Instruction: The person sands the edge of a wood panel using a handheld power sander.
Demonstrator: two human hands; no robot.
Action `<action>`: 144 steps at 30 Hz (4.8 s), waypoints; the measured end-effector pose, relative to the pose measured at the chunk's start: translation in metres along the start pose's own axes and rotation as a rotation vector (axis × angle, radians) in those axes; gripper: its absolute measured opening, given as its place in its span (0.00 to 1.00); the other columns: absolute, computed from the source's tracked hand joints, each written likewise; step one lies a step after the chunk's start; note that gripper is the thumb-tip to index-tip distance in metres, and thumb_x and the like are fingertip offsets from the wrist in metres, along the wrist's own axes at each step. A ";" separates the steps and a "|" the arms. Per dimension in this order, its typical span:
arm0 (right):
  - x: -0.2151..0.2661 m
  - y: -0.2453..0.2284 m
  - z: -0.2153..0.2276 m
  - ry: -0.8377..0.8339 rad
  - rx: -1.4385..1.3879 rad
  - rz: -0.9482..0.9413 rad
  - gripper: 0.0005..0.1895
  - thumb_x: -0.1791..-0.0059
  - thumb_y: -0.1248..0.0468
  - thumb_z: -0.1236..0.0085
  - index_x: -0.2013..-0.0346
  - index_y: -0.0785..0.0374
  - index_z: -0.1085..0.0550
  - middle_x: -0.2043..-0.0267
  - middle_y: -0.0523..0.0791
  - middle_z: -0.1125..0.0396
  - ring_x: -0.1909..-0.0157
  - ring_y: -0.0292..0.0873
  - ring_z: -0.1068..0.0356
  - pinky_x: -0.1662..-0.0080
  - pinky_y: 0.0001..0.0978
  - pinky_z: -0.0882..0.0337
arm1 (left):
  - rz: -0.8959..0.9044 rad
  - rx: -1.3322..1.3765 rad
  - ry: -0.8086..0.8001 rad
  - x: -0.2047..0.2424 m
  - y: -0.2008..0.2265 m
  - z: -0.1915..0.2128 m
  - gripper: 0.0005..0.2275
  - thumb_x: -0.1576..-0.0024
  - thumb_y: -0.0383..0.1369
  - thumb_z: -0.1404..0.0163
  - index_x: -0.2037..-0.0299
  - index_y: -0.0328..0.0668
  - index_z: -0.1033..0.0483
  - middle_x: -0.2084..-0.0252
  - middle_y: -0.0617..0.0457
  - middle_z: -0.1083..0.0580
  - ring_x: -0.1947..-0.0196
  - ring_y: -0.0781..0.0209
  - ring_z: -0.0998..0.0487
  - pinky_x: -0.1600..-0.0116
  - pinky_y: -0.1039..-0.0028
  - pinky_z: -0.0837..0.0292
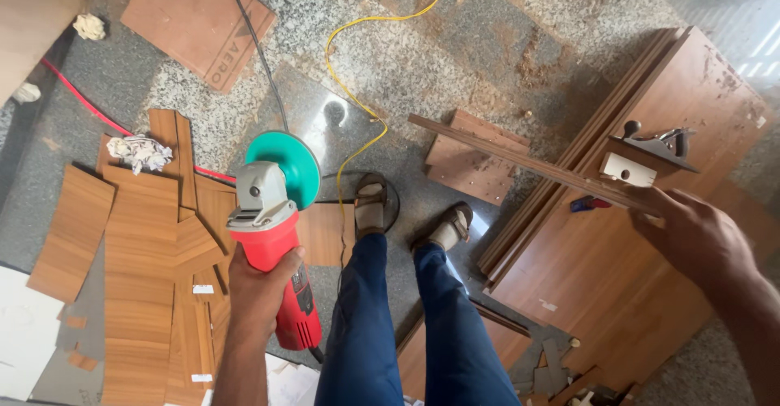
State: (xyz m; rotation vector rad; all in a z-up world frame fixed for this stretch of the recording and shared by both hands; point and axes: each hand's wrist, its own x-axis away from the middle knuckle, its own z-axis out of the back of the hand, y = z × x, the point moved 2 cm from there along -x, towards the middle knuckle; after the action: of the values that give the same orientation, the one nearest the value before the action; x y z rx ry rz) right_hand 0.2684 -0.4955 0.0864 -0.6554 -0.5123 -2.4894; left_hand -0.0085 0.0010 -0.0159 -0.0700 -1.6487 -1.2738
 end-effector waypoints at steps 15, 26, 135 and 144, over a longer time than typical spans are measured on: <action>-0.095 -0.036 -0.019 -0.318 0.101 -0.022 0.18 0.48 0.49 0.46 0.45 0.45 0.26 0.51 0.45 0.26 0.49 0.49 0.23 0.51 0.48 0.22 | 0.054 0.050 -0.036 -0.009 -0.007 0.013 0.21 0.50 0.22 0.39 0.46 0.34 0.28 0.59 0.48 0.22 0.64 0.59 0.20 0.60 0.66 0.21; -0.014 0.043 -0.019 -0.490 0.299 -0.213 0.25 0.44 0.38 0.60 0.36 0.39 0.31 0.66 0.42 0.22 0.66 0.44 0.17 0.61 0.40 0.18 | 0.008 0.037 0.008 -0.013 0.011 0.046 0.20 0.50 0.21 0.41 0.46 0.33 0.27 0.57 0.48 0.21 0.64 0.59 0.19 0.60 0.67 0.20; -0.138 -0.057 -0.103 0.250 -0.455 0.159 0.19 0.44 0.45 0.47 0.51 0.54 0.23 0.67 0.42 0.23 0.77 0.37 0.28 0.75 0.33 0.28 | -0.097 -0.591 0.123 0.022 0.012 -0.050 0.24 0.53 0.29 0.36 0.47 0.34 0.28 0.57 0.48 0.21 0.62 0.60 0.19 0.58 0.68 0.22; -0.130 -0.011 -0.177 0.243 -0.475 0.147 0.18 0.41 0.47 0.48 0.46 0.55 0.24 0.58 0.44 0.22 0.70 0.37 0.25 0.74 0.32 0.24 | -0.064 -0.532 0.144 0.020 -0.008 -0.044 0.22 0.51 0.27 0.36 0.47 0.33 0.29 0.57 0.48 0.22 0.61 0.62 0.20 0.56 0.71 0.24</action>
State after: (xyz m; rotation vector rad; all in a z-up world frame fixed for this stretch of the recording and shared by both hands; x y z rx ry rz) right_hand 0.2987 -0.5206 -0.1301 -0.5255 0.2189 -2.5137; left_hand 0.0067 -0.0454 -0.0100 -0.2439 -1.1640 -1.6975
